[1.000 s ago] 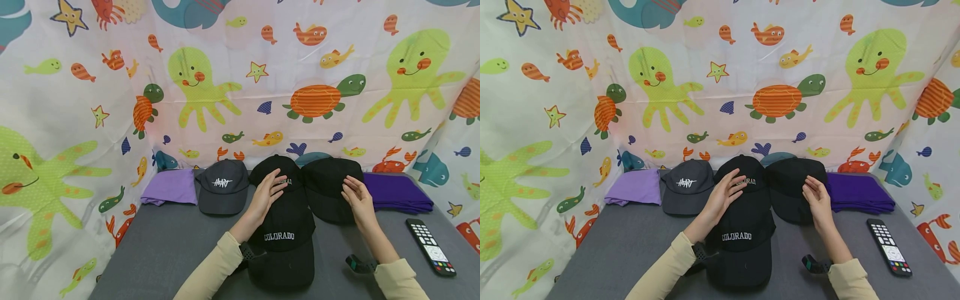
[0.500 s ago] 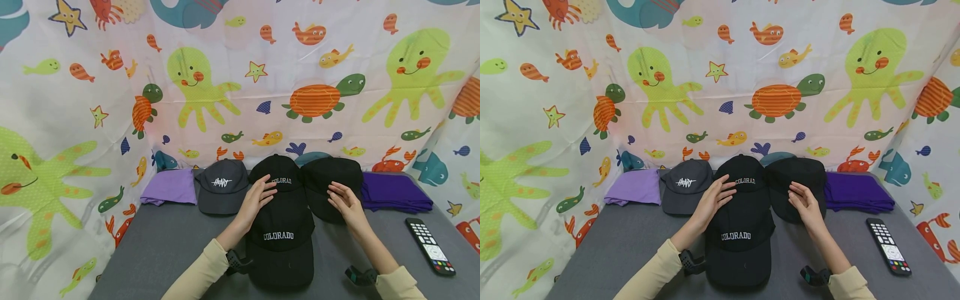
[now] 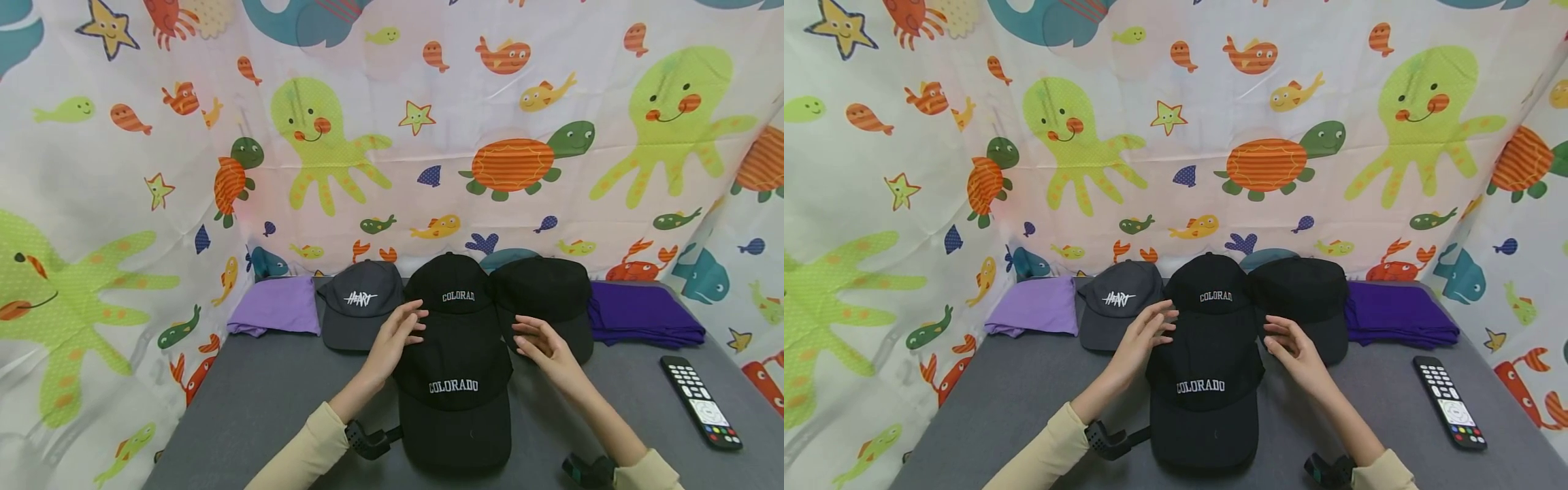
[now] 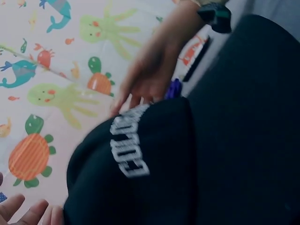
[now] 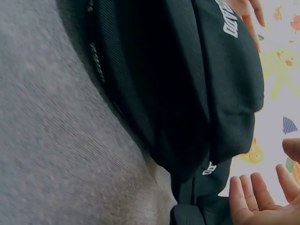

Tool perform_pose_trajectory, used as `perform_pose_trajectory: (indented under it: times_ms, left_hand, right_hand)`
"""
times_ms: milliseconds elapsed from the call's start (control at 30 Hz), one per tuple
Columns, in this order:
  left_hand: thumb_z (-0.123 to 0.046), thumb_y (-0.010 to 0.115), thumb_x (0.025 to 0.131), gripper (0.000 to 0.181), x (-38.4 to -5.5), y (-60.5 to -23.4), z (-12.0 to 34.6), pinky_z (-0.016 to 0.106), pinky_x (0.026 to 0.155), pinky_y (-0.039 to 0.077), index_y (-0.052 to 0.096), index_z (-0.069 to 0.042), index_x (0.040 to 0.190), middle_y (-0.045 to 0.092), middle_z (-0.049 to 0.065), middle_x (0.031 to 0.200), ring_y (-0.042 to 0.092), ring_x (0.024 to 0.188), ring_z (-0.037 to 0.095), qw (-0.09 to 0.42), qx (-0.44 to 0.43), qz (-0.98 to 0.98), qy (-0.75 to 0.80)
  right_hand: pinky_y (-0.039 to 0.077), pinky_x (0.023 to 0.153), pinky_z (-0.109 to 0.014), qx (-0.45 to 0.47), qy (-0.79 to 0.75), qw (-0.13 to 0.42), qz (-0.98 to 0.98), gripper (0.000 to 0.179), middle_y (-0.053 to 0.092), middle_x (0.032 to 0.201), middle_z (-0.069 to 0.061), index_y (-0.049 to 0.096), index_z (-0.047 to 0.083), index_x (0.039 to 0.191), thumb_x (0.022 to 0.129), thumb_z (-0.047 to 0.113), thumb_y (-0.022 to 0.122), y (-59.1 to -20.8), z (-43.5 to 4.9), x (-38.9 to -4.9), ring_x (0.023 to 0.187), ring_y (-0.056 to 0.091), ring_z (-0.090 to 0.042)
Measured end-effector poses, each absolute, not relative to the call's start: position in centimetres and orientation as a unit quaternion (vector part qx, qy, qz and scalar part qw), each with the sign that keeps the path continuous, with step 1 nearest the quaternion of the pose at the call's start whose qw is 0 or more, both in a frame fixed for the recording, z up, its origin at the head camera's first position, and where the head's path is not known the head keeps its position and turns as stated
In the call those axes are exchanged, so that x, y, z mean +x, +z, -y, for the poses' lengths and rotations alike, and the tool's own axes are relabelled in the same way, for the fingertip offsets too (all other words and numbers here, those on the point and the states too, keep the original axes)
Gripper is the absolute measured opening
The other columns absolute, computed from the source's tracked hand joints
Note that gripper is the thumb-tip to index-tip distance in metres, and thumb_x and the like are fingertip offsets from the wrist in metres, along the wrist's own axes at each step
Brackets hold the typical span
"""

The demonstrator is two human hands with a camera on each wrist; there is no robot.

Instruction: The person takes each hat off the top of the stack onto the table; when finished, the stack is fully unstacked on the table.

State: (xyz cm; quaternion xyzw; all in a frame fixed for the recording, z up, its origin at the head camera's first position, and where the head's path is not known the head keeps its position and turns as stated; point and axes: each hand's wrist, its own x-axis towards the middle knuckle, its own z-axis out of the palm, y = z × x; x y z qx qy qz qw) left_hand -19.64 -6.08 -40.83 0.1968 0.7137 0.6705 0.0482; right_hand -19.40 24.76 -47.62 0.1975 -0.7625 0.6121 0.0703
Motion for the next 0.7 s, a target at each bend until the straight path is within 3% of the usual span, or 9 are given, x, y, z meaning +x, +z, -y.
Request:
perform_pose_trajectory:
  times_ms: [167, 267, 400, 600, 700]
  left_hand:
    - [-0.013, 0.042, 0.1, 0.033, -19.3, -41.9, 7.0, 0.048, 0.087, 0.045, 0.046, -0.002, 0.131, 0.051, 0.023, 0.126, 0.049, 0.112, 0.039, 0.019, 0.195, -0.746, 0.636]
    - [-0.013, 0.044, 0.099, 0.032, -19.2, -42.9, 7.7, 0.042, 0.087, 0.045, 0.048, -0.003, 0.128, 0.052, 0.021, 0.125, 0.051, 0.112, 0.034, 0.018, 0.189, -0.76, 0.622]
    - [-0.013, 0.047, 0.098, 0.033, -19.1, -44.2, 8.6, 0.043, 0.092, 0.041, 0.048, -0.003, 0.129, 0.05, 0.02, 0.129, 0.049, 0.115, 0.033, 0.034, 0.186, -0.771, 0.608]
    - [-0.014, 0.055, 0.093, 0.047, -18.7, -46.1, 9.6, 0.049, 0.093, 0.041, 0.039, 0.0, 0.135, 0.037, 0.024, 0.135, 0.038, 0.122, 0.043, 0.079, 0.18, -0.779, 0.595]
    - [-0.019, 0.06, 0.091, 0.056, -18.5, -46.9, 9.9, 0.048, 0.092, 0.043, 0.034, -0.003, 0.138, 0.035, 0.022, 0.136, 0.04, 0.122, 0.041, 0.1, 0.176, -0.784, 0.586]
  right_hand:
    - [0.05, 0.077, -0.021, 0.185, 0.572, 0.054, 0.797, 0.042, 0.051, 0.123, -0.013, 0.042, 0.003, 0.134, 0.094, 0.01, 0.053, -47.9, -24.1, -18.7, 0.1, 0.057, -0.011]
    - [0.05, 0.079, -0.022, 0.188, 0.564, 0.041, 0.803, 0.044, 0.048, 0.126, -0.021, 0.041, 0.002, 0.134, 0.093, 0.011, 0.055, -48.1, -23.8, -18.2, 0.101, 0.055, -0.012]
    - [0.049, 0.084, -0.026, 0.188, 0.546, 0.032, 0.816, 0.047, 0.045, 0.131, -0.017, 0.04, 0.002, 0.134, 0.092, 0.012, 0.058, -48.5, -23.6, -17.8, 0.109, 0.051, -0.014]
    - [0.05, 0.082, -0.037, 0.174, 0.533, -0.005, 0.828, 0.058, 0.039, 0.133, -0.02, 0.035, 0.011, 0.138, 0.088, 0.018, 0.064, -48.9, -23.2, -17.2, 0.115, 0.044, -0.038]
    - [0.05, 0.081, -0.04, 0.178, 0.539, -0.02, 0.823, 0.066, 0.037, 0.133, -0.023, 0.03, 0.011, 0.141, 0.086, 0.018, 0.067, -49.0, -23.0, -17.0, 0.114, 0.044, -0.043]
